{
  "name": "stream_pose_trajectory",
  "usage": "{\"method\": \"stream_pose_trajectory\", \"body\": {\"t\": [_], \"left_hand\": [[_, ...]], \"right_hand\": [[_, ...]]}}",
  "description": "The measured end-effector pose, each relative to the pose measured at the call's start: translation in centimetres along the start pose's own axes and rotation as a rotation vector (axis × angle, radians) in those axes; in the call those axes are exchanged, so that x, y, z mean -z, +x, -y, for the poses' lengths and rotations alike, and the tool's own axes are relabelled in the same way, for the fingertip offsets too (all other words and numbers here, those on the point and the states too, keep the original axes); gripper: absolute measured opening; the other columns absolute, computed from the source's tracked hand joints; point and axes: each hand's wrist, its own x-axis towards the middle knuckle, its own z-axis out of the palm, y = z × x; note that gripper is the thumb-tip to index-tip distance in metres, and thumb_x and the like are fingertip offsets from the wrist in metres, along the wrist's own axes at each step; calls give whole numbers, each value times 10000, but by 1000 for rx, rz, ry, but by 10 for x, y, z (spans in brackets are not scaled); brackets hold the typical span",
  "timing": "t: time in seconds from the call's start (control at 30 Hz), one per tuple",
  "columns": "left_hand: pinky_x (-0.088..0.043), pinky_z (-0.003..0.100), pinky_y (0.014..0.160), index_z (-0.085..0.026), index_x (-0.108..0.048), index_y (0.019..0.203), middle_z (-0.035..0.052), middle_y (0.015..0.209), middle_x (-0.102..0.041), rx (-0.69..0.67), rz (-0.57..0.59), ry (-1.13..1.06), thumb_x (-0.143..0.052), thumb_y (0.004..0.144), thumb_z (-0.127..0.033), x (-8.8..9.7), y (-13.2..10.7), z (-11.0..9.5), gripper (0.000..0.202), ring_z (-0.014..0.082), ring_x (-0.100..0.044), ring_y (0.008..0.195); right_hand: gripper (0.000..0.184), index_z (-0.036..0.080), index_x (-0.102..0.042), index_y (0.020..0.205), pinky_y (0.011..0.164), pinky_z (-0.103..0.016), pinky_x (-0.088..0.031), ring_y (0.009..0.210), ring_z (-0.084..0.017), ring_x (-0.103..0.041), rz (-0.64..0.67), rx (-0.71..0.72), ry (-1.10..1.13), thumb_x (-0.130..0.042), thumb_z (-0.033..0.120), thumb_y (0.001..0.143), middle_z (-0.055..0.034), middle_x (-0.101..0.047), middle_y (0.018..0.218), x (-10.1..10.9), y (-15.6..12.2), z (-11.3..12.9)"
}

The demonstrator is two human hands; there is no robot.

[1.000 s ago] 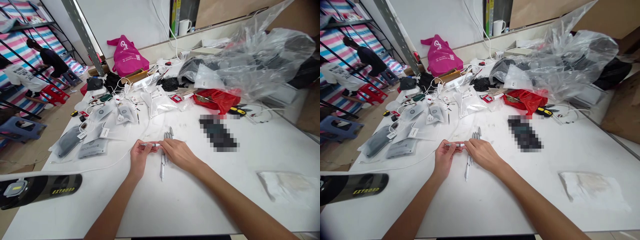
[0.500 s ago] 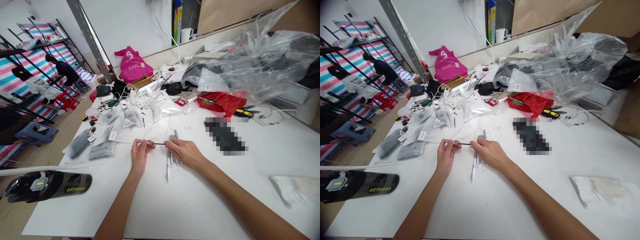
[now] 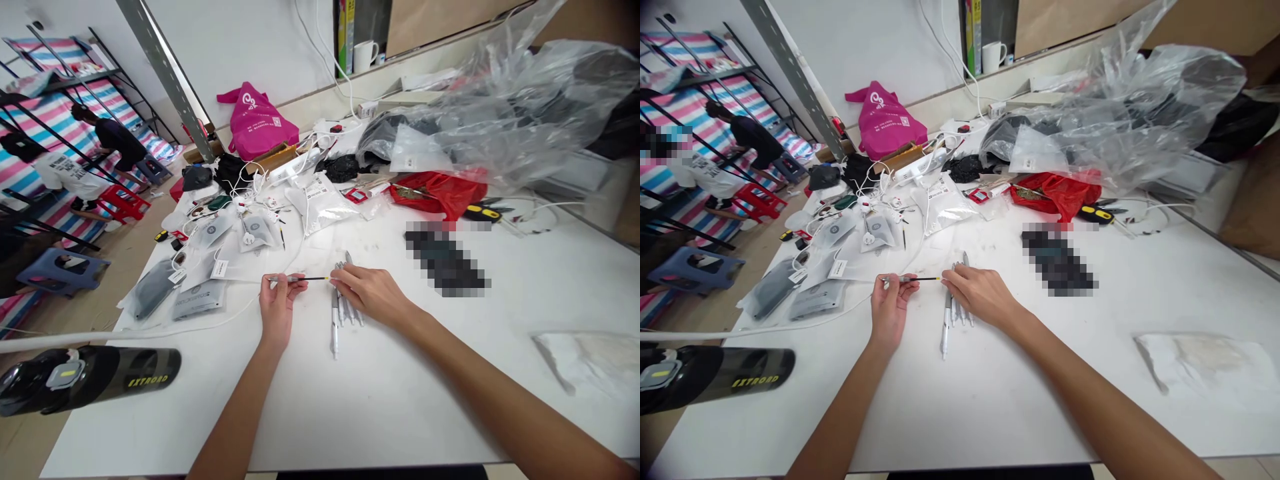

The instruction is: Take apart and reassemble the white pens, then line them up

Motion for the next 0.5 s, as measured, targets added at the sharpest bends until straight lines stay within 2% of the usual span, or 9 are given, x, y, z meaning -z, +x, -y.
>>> {"method": "stream_pose_trajectory", "body": {"t": [0.2,0.5], "left_hand": [[-609,378,922,-224,-513,983,76,1024,-816,-10,-51,-14,-761,962,-542,0,0,0,404,165,-781,861],[-605,370,924,-228,-514,998,63,1000,-805,-23,-99,-24,-782,941,-550,3,3,1,422,157,-772,850]], "right_hand": [[334,218,-664,1054,569,-309,-217,647,-130,-516,-11,21,-18,-370,338,1156,-30,-648,855,1,0,-5],[337,223,-669,1024,564,-311,-207,628,-131,-497,-22,-1,-10,-376,339,1144,-32,-637,823,2,0,-9]]}}
